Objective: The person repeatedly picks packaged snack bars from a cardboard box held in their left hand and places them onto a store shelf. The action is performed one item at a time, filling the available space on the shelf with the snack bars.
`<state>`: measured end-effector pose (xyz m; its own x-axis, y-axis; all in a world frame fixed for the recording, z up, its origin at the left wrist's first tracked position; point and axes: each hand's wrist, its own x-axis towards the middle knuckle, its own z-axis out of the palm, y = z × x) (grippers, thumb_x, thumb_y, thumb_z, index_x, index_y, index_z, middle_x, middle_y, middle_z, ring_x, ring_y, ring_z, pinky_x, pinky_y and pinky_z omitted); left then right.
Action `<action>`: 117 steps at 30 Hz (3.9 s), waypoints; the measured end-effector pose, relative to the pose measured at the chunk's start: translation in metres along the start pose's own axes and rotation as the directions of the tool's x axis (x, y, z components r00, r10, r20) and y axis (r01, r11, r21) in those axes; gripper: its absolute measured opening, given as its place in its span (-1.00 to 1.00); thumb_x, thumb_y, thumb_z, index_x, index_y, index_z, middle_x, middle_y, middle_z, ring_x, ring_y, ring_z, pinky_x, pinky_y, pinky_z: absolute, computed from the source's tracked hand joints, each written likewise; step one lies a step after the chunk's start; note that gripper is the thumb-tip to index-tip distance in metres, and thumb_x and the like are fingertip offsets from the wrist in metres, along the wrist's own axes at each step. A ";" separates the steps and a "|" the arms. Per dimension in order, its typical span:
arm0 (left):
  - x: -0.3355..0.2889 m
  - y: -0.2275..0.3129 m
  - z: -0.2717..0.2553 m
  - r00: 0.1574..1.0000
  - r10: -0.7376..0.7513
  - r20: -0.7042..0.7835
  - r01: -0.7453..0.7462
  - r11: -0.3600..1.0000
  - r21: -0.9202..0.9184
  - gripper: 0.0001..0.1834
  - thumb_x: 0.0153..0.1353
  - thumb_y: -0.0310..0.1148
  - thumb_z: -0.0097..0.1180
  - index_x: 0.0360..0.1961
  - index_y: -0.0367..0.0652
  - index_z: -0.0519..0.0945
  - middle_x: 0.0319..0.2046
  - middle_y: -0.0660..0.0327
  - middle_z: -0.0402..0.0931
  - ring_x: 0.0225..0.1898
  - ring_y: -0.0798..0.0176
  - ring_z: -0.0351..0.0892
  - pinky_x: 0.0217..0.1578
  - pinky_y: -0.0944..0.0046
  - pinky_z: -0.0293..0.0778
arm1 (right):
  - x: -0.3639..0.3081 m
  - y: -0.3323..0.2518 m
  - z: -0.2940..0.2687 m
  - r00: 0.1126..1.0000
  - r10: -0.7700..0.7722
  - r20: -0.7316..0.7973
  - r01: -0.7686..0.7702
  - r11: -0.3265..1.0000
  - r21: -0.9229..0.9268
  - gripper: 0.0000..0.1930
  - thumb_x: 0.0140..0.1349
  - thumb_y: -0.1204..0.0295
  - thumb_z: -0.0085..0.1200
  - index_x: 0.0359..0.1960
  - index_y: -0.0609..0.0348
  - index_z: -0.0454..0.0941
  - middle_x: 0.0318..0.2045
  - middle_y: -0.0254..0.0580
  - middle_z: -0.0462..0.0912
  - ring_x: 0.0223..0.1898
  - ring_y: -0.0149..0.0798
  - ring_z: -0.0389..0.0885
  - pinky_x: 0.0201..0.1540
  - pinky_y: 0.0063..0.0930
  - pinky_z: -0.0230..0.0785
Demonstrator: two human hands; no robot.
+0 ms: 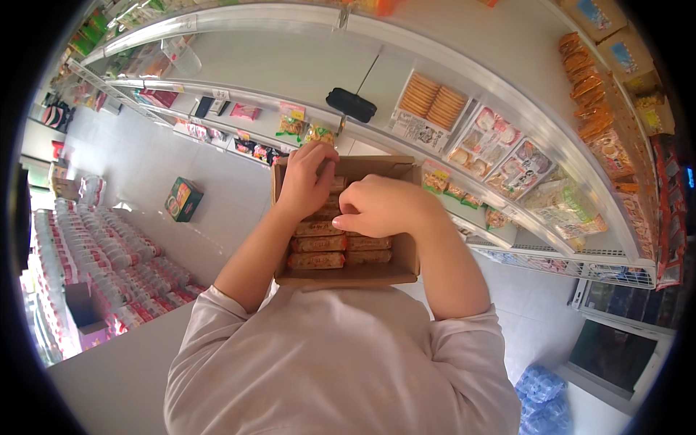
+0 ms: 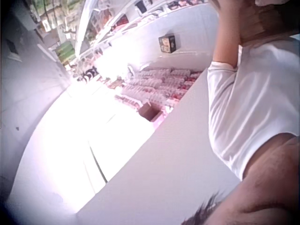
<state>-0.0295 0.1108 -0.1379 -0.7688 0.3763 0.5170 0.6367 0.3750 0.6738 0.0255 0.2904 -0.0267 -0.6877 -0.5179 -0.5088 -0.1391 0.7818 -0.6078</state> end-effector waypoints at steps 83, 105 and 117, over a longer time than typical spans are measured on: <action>-0.015 0.013 -0.007 0.948 -0.301 0.105 0.319 0.888 -0.331 -0.62 0.52 -0.26 -0.10 -0.45 -0.27 0.45 -0.67 0.23 0.33 -0.59 0.36 0.26 -0.51 0.28 0.26 | 0.024 0.090 0.125 0.255 0.437 -0.863 0.413 0.757 0.506 -0.58 0.58 0.13 -0.21 -0.35 0.17 0.45 -0.52 -0.44 0.49 -0.47 -0.57 0.36 -0.40 -0.58 0.26; -0.020 0.016 -0.007 0.992 -0.101 0.081 0.122 0.932 -0.340 -0.62 0.50 -0.24 -0.06 -0.44 -0.28 0.45 -0.70 0.09 0.31 -0.66 0.20 0.25 -0.58 0.23 0.24 | 0.026 0.095 0.125 0.358 0.627 -0.692 0.592 0.420 0.688 -0.58 0.57 0.19 -0.18 -0.36 0.23 0.53 -0.45 -0.40 0.55 -0.39 -0.53 0.41 -0.30 -0.53 0.29; -0.018 0.019 -0.011 0.991 -0.121 0.056 0.133 0.935 -0.328 -0.53 0.52 -0.16 -0.12 -0.50 -0.26 0.46 -0.72 0.27 0.38 -0.63 0.38 0.35 -0.55 0.31 0.24 | 0.024 0.092 0.120 0.495 0.517 -0.698 0.804 0.032 0.594 -0.59 0.54 0.17 -0.09 -0.45 0.14 0.52 -0.50 -0.42 0.55 -0.44 -0.53 0.47 -0.34 -0.54 0.35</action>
<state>-0.0041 0.1017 -0.1283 -0.8356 0.3750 0.4014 0.4740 0.1230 0.8719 0.0818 0.3086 -0.1677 -0.9102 0.3897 -0.1402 -0.1341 -0.5977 -0.7904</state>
